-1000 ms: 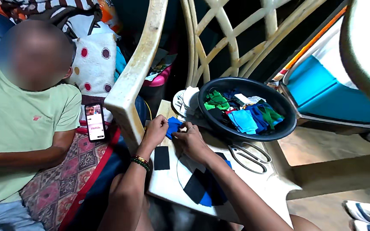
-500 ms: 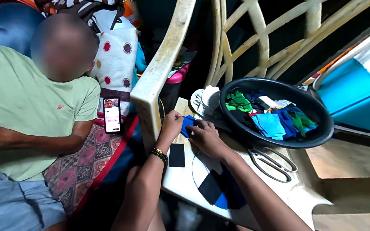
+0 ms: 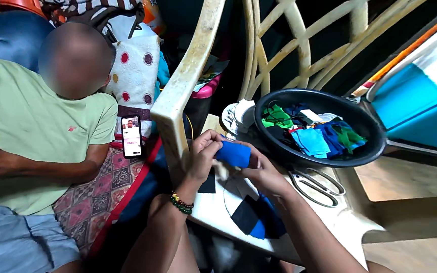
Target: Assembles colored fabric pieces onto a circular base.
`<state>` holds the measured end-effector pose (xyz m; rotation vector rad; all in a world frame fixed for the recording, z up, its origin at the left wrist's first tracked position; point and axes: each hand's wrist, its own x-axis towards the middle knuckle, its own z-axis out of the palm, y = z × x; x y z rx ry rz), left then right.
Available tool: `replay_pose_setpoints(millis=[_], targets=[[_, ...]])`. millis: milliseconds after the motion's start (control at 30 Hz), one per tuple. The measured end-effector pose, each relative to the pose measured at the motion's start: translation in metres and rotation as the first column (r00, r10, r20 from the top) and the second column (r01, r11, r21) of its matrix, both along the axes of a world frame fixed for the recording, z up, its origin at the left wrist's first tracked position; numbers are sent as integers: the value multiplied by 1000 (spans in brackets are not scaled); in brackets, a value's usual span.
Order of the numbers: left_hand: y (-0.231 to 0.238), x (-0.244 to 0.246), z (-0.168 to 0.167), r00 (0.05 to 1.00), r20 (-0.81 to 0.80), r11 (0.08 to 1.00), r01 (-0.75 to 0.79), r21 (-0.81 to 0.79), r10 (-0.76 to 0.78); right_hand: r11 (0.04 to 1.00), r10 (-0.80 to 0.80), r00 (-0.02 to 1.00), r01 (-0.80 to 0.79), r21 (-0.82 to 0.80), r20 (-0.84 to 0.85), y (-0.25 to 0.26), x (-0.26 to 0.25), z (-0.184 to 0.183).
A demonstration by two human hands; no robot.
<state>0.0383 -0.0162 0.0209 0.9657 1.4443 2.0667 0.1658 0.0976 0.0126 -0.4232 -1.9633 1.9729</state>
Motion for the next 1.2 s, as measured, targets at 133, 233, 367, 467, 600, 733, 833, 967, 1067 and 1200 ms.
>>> replay_pose_setpoints(millis=[133,233,367,467,600,733,833,967,1067,1200], targets=[[-17,21,18,977,190,976,129,-175,-95,875,147,950,-254,-413,-274,-6,41,-1],[-31,40,22,955,279,956,168,-242,-97,885,80,965,-185,-426,-251,-13,61,-2],[-47,67,15,949,313,962,119,-246,-38,952,-98,979,40,-304,-179,-27,74,-7],[-54,78,4,952,307,973,90,-211,-22,985,-136,975,113,-132,-176,-27,78,-14],[-61,89,-12,994,108,984,-7,-181,26,992,-7,996,19,126,-90,-17,83,-14],[-68,100,-30,995,-53,970,-94,-224,84,948,67,997,-73,310,31,-14,84,-14],[-71,107,-41,982,-156,934,-154,-323,108,913,42,993,-83,398,111,-15,86,-15],[-68,110,-48,958,-265,902,-206,-378,108,866,15,988,-89,491,152,-14,87,-17],[-66,111,-51,929,-360,886,-240,-397,91,846,-2,985,-91,526,172,-13,86,-19],[-64,112,-54,881,-463,870,-301,-390,97,826,-12,986,-85,557,169,-12,84,-25]])
